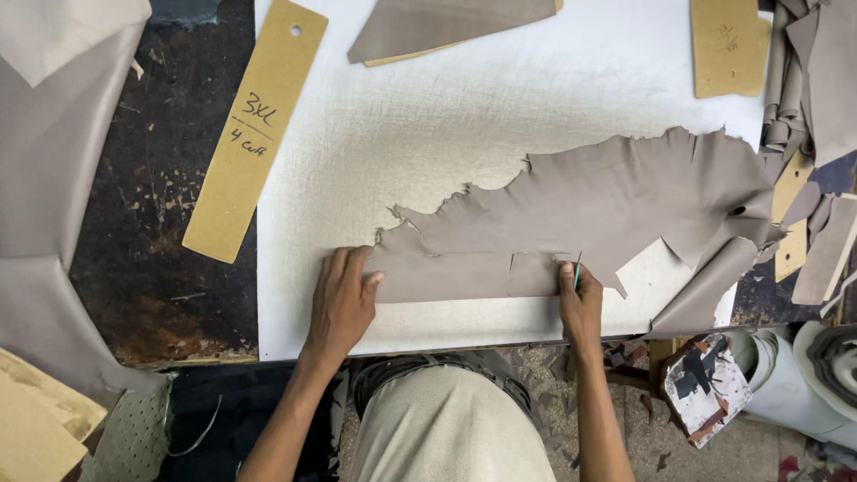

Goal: The person uses a cardboard template and a pen to trace and cut shapes from a large piece of light brown fabric on a worktable. They repeatedly position the template, trace its outline, and remove the template to reveal the cut fabric pieces.

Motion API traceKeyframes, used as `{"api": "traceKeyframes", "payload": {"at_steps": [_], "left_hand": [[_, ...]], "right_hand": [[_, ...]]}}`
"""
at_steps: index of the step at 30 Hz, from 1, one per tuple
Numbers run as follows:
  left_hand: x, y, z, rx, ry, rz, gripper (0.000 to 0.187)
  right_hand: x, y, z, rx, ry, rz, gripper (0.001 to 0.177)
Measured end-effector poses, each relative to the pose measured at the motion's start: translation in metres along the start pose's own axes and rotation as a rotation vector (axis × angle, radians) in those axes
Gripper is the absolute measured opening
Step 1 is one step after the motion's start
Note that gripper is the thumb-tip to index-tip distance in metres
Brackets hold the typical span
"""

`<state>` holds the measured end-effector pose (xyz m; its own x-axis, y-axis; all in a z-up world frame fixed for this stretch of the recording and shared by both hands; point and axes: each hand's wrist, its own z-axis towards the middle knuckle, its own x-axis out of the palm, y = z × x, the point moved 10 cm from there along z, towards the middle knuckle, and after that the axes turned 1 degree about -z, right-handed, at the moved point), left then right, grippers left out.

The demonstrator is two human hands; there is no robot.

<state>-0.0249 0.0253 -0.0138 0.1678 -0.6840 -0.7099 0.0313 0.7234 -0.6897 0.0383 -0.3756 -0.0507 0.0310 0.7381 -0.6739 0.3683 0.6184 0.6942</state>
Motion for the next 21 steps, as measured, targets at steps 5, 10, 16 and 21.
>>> {"api": "traceKeyframes", "payload": {"at_steps": [5, 10, 16, 21], "left_hand": [[-0.006, 0.014, -0.021, -0.242, -0.159, -0.133, 0.039], [0.000, 0.011, -0.021, -0.281, -0.217, -0.030, 0.045], [0.018, 0.014, -0.018, -0.377, -0.110, 0.072, 0.019], [0.021, 0.015, -0.028, -0.301, -0.107, -0.227, 0.012]], "right_hand": [[-0.006, -0.004, -0.007, -0.056, -0.100, -0.205, 0.025], [-0.022, 0.013, -0.007, -0.024, -0.262, -0.354, 0.025], [-0.027, -0.014, 0.004, 0.091, -0.273, -0.304, 0.025], [-0.019, -0.037, 0.023, 0.191, -0.090, -0.276, 0.018]]}}
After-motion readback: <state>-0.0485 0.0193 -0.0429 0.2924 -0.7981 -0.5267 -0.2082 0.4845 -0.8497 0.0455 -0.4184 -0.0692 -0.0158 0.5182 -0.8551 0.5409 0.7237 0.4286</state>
